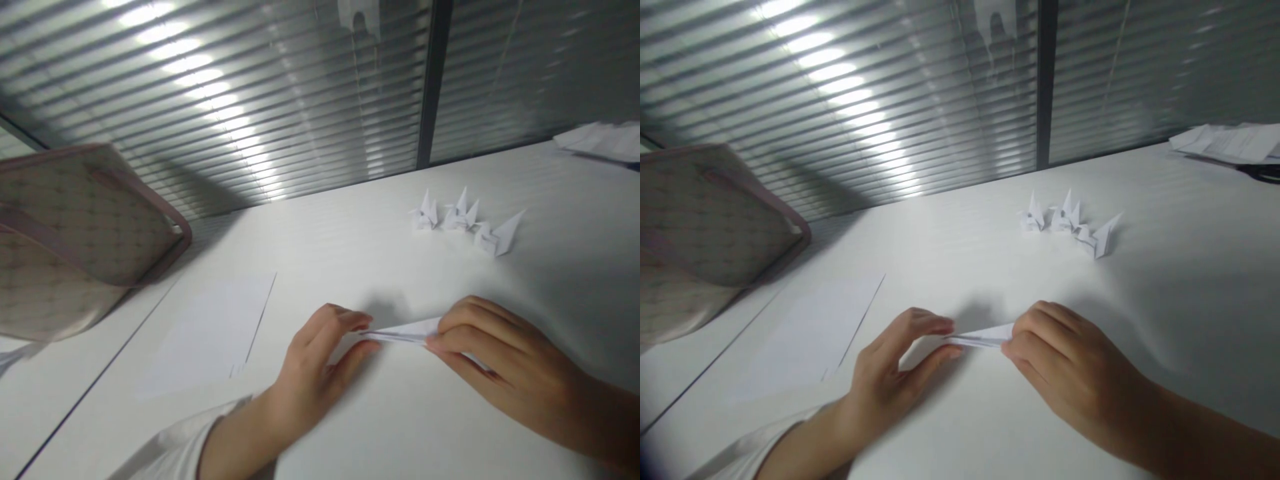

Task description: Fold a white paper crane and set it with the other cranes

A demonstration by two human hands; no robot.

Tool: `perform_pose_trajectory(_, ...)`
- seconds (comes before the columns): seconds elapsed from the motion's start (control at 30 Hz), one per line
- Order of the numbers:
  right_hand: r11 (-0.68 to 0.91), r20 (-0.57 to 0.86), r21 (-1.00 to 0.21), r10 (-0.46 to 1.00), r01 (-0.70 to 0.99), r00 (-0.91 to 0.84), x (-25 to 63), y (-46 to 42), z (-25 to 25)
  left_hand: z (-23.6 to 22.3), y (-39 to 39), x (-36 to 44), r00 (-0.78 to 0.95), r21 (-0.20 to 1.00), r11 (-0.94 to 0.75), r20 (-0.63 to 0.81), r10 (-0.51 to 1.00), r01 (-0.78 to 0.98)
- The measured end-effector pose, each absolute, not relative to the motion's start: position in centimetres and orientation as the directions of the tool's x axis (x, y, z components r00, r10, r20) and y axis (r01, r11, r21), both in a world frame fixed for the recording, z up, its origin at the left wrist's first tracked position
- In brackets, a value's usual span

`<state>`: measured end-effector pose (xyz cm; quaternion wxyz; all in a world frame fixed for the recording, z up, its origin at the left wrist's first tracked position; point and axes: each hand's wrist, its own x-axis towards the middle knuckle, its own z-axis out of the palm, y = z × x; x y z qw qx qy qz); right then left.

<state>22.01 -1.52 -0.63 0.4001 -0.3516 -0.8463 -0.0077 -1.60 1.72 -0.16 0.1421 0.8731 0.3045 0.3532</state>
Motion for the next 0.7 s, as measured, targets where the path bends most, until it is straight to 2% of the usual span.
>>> perform_pose_trajectory(0.2,0.763,0.678,-0.292,0.591,0.577,-0.438,22.2,-1.5,-0.9,0.0,1.7,-1.6,0.571,0.500,-0.773,0.527,0.630,0.391)
perform_pose_trajectory(0.5,0.745,0.627,-0.349,0.637,0.569,-0.449,22.4,-1.4,-1.5,0.1,1.2,-1.0,0.406,0.772,-0.550,0.414,0.815,0.319)
perform_pose_trajectory(0.7,0.717,0.610,-0.473,0.686,0.512,-0.396,22.1,-1.2,-1.8,0.2,1.1,-0.9,0.374,0.848,-0.464,0.355,0.857,0.258)
